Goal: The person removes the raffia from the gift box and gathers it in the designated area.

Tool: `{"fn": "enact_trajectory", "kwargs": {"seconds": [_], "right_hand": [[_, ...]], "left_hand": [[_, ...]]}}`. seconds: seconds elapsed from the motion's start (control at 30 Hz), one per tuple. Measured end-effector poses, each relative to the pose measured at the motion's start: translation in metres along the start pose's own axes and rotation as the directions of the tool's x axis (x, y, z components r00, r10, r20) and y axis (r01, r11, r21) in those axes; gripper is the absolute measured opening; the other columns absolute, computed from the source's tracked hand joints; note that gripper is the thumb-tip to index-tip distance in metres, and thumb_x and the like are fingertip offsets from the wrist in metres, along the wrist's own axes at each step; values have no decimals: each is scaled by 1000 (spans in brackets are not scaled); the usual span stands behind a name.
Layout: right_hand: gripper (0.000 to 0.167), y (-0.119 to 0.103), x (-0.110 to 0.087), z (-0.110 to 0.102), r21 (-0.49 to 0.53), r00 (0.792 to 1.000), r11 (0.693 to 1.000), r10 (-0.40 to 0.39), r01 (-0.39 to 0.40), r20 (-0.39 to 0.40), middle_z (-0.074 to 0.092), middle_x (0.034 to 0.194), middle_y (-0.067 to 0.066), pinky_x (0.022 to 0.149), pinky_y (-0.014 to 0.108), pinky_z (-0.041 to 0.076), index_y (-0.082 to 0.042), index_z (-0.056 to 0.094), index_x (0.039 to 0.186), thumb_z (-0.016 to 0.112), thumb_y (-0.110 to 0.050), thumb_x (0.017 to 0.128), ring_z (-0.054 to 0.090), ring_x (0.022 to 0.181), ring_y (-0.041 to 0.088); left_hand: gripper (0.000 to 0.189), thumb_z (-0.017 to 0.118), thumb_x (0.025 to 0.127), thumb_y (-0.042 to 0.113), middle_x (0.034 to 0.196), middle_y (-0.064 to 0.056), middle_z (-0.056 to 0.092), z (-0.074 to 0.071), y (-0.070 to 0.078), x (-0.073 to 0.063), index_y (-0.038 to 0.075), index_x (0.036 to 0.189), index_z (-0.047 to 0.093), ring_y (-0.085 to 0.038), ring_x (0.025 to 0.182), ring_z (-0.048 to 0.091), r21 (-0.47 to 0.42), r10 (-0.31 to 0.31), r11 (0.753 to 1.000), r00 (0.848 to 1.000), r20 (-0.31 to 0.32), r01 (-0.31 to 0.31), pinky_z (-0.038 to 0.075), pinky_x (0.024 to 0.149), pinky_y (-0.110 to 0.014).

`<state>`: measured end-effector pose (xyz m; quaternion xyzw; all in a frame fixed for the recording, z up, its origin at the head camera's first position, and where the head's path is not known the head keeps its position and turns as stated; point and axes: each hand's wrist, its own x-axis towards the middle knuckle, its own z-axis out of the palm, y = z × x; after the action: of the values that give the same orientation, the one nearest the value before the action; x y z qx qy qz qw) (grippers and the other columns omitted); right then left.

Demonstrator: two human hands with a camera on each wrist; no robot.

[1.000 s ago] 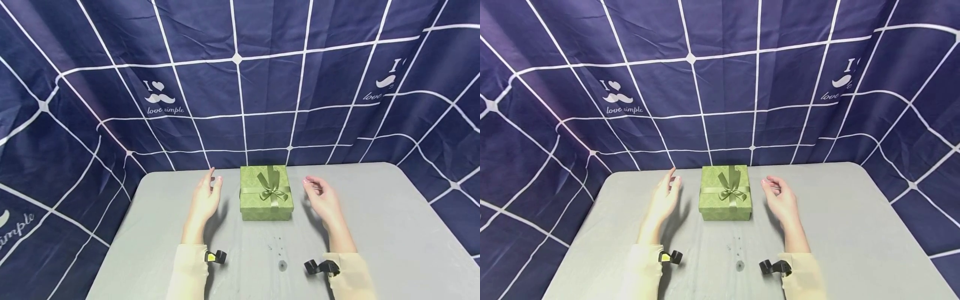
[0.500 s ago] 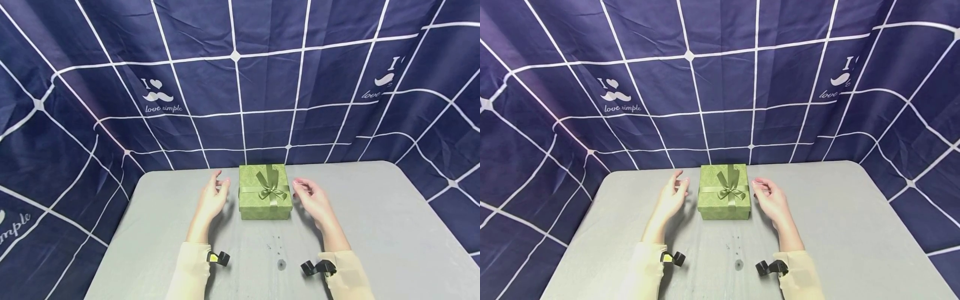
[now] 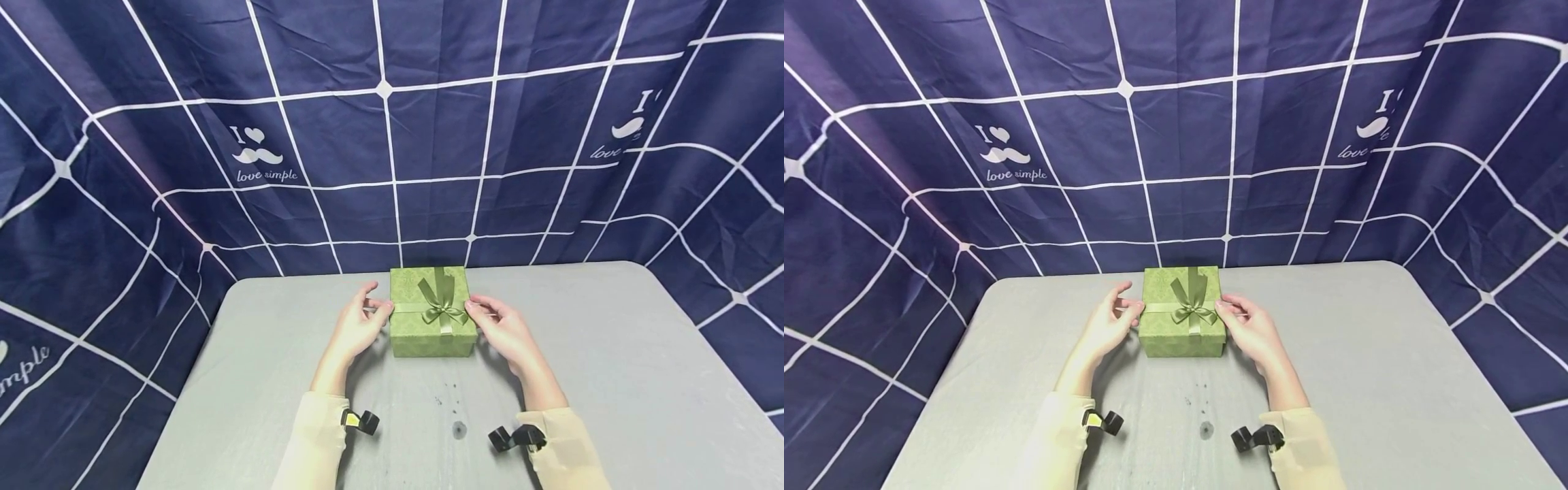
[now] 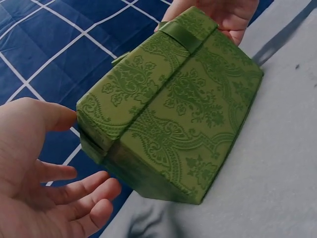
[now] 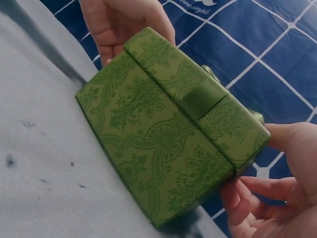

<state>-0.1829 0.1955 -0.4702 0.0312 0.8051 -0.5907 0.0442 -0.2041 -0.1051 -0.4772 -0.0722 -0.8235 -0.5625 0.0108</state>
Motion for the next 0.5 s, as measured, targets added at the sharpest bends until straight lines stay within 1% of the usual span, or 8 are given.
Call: {"fn": "enact_trajectory", "kwargs": {"seconds": [0.13,0.27,0.37,0.5], "right_hand": [[64,0,0,1,-30,1000,999,20,-19,9,66,142,22,90,27,57,1,56,156,68,-42,110,64,109,17],[65,0,0,2,-19,1000,999,28,-28,9,64,143,22,91,23,55,3,55,156,68,-41,110,62,116,19],[64,1,0,3,16,999,999,32,-32,11,64,141,22,89,20,56,4,55,156,68,-38,110,62,114,16],[63,0,-1,3,52,999,998,38,-38,10,66,139,20,86,20,57,4,55,156,69,-36,110,62,108,12]], "left_hand": [[62,72,103,25,110,-10,79,4,0,0,-1,156,53,-13,77,69,-33,-7,999,1000,11,7,59,75,-33],[60,72,102,23,108,-12,77,7,1,-1,-4,152,56,-14,76,69,-91,-18,996,1000,22,20,58,74,-31],[59,74,101,20,108,-13,75,9,1,-1,-8,150,56,-13,76,69,-156,-37,987,999,29,41,59,72,-31],[58,75,100,16,108,-14,73,10,1,0,-9,149,57,-12,75,68,-221,-65,973,997,33,70,64,76,-40]]}}
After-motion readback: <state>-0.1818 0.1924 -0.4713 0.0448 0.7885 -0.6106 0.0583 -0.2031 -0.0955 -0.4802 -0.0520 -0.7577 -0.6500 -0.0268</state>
